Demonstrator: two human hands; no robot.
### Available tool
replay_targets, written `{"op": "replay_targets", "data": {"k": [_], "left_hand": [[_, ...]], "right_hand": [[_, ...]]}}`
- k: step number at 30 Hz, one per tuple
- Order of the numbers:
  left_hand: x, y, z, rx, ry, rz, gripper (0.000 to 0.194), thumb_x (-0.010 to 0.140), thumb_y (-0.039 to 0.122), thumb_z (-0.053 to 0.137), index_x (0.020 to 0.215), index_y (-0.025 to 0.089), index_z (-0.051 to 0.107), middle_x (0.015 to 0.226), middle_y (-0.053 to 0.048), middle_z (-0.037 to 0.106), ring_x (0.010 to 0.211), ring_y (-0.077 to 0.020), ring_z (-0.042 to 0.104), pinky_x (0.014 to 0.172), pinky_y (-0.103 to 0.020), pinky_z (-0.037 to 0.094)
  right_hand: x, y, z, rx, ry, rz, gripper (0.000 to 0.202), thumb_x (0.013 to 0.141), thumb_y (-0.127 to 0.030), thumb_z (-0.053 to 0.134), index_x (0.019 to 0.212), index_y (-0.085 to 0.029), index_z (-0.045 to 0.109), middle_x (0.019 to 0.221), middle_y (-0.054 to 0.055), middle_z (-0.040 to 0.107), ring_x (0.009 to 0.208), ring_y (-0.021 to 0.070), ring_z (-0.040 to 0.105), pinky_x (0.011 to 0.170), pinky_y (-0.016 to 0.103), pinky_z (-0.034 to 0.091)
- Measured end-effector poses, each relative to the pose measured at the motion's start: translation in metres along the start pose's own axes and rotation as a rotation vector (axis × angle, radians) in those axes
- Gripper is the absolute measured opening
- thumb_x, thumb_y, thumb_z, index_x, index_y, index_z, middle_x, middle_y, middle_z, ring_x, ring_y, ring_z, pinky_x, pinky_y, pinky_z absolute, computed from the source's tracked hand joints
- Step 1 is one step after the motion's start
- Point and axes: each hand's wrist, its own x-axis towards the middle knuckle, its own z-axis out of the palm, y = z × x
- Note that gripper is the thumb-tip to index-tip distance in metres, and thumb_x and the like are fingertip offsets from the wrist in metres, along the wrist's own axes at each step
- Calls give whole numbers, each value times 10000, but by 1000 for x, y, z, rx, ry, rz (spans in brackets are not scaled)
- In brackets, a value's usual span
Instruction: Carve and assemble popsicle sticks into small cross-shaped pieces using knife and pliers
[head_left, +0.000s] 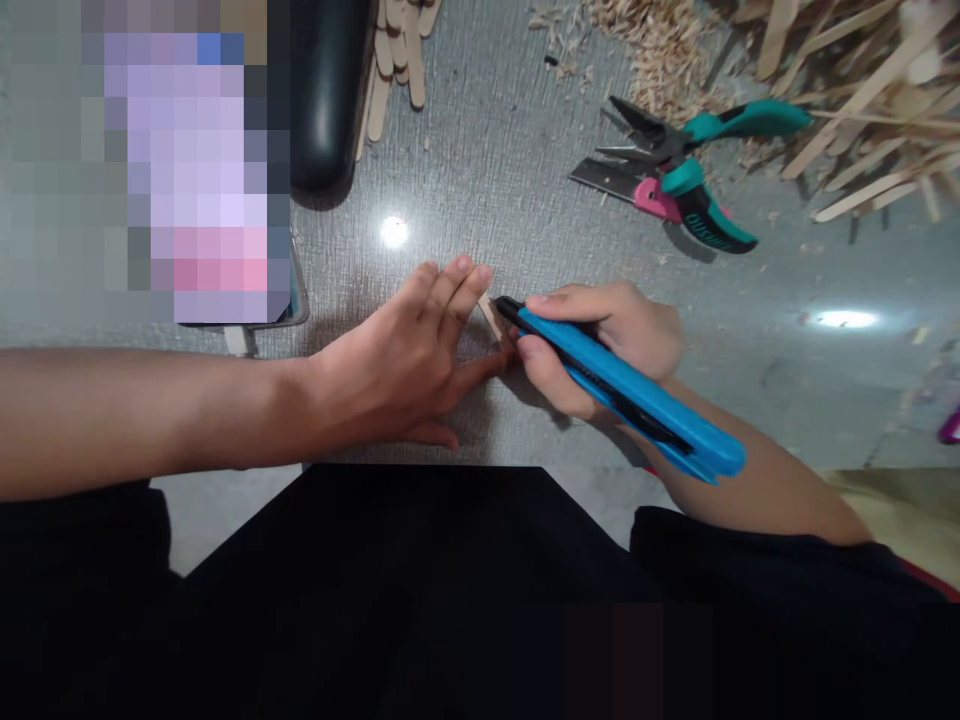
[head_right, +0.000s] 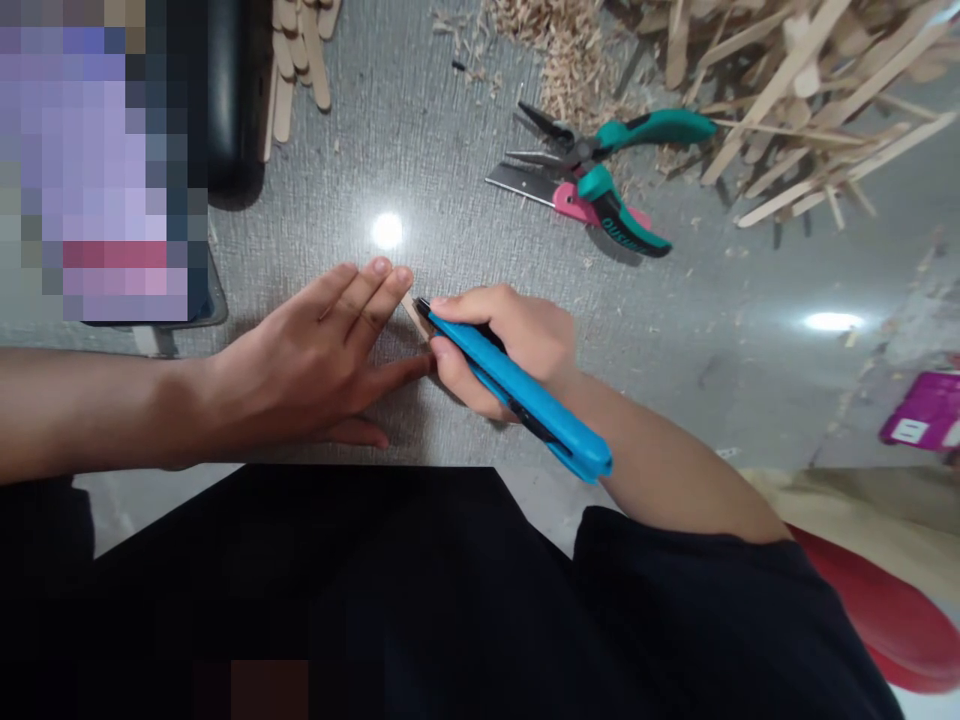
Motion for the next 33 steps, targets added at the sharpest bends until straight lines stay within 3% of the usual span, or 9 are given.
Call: {"op": "replay_targets", "data": {"k": [9, 15, 22, 33], "left_hand": [[-1, -1, 2, -24, 4, 12, 967, 1039, 723, 762, 1786, 156, 526, 1873, -295, 461, 1754, -583, 423, 1373, -721, 455], [1, 0, 2, -48, 14, -8, 950, 1023, 730, 762, 1759, 166, 551, 1878, -276, 464, 1751, -569, 439, 1379, -719, 451], [1, 0, 1, -16, 12, -1, 941, 1035, 738, 747, 1751, 158, 554, 1849, -282, 506, 1735, -558, 473, 1358, -707, 482], [2, 1, 0, 3, 0, -4, 966, 1016, 751, 762, 1734, 139, 552, 1843, -298, 505, 1737, -564, 466, 1361, -701, 487]], "right_hand": [[7, -2, -1, -19, 21, -67, 354, 1044, -336, 799, 1393, -337, 740, 969, -5, 885, 718, 243, 841, 608, 365, 656], [8, -6, 0, -25, 19, -66, 286, 1048, -299, 788, 1327, -308, 722, 943, -5, 881, 707, 228, 845, 607, 337, 658], [8, -6, 0, -77, -11, -56, 186, 1114, -376, 721, 1293, -321, 726, 893, -13, 861, 686, 225, 838, 583, 338, 654], [11, -10, -1, -49, 19, -87, 316, 1037, -261, 797, 1336, -309, 706, 941, -15, 874, 728, 222, 847, 644, 324, 669]]}}
